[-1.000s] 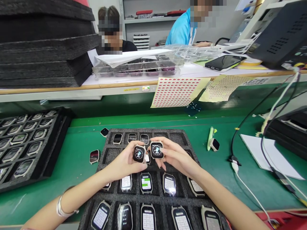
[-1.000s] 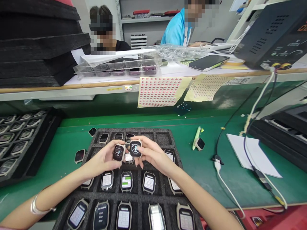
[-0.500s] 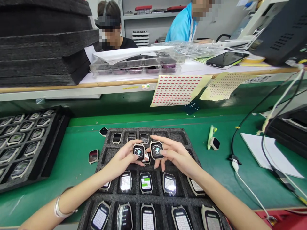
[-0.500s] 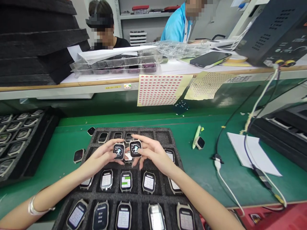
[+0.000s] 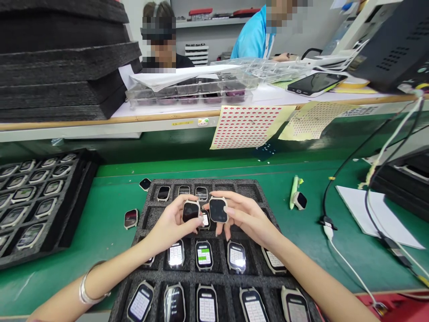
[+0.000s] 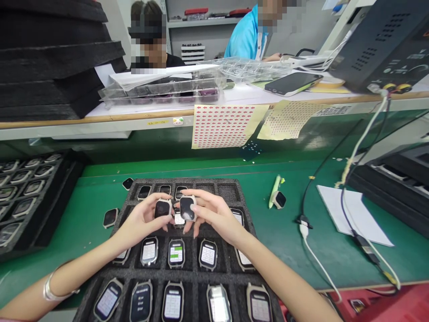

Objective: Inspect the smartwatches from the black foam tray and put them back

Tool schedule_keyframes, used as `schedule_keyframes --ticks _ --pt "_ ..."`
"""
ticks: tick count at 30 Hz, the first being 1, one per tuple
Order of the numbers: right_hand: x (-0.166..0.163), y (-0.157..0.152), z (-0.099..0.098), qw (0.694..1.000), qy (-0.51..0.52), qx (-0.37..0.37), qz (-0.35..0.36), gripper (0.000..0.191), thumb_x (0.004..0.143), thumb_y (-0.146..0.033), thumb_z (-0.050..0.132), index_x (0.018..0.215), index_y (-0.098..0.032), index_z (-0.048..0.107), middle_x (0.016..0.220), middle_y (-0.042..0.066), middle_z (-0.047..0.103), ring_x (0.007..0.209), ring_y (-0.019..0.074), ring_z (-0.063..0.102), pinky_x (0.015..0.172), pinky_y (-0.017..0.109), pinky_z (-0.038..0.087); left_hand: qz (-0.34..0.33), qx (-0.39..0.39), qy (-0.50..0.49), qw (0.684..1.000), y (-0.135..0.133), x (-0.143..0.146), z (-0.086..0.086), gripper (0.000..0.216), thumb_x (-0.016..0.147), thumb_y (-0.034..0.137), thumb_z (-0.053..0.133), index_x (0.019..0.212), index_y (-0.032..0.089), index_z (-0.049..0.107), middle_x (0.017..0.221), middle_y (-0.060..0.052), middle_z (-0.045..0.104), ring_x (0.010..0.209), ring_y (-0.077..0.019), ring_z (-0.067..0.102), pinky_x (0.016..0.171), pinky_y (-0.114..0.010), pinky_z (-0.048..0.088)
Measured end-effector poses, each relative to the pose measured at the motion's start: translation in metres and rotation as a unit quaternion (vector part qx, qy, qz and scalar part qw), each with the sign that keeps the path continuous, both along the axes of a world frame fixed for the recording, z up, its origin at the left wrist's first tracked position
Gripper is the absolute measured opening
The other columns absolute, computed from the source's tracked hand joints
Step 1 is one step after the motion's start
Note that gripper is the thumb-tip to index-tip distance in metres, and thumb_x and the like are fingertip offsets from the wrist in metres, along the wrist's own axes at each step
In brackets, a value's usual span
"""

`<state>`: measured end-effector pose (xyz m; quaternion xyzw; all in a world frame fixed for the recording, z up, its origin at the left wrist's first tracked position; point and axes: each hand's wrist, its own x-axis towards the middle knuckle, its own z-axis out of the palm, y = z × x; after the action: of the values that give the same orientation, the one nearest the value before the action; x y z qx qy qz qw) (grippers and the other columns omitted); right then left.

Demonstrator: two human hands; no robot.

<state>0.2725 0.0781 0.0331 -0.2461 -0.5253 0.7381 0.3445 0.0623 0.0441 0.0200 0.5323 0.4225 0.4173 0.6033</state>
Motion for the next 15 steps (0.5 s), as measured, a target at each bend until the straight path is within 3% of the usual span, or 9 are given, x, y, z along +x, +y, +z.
schedule_keyframes --ticks 3,9,15 --pt "0.0002 0.0008 -0.0019 1.000 0.004 0.020 0.003 0.038 0.086 -0.023 0.062 0.123 -0.019 0.055 0.107 0.013 0.065 0.065 0.0184 0.069 0.050 0.027 0.055 0.043 0.058 0.085 0.994 -0.0011 0.0006 -0.0004 0.030 0.077 0.018 0.064 0.102 0.021 0.048 0.084 0.002 0.051 0.069 -0.0110 0.049 0.064 -0.024 0.044" --pt "0.0029 0.0021 -0.0038 0.999 -0.021 0.034 0.002 0.036 0.084 -0.018 0.064 0.120 -0.015 0.059 0.070 0.003 0.067 0.058 0.0156 0.066 0.057 0.028 0.056 0.025 0.057 0.137 0.989 -0.0025 0.0012 0.0005 0.022 0.081 0.013 0.053 0.100 0.022 0.048 0.080 0.004 0.047 0.060 -0.0101 0.044 0.058 -0.023 0.038" --pt "0.0011 0.0005 -0.0026 1.000 -0.016 0.012 0.003 0.042 0.084 -0.022 0.065 0.124 -0.014 0.056 0.082 0.006 0.066 0.055 0.0144 0.065 0.052 0.026 0.055 0.059 0.101 0.120 0.986 -0.0003 0.0062 -0.0092 0.032 0.080 0.016 0.056 0.111 0.021 0.046 0.090 0.000 0.051 0.079 -0.0151 0.050 0.075 -0.028 0.041"
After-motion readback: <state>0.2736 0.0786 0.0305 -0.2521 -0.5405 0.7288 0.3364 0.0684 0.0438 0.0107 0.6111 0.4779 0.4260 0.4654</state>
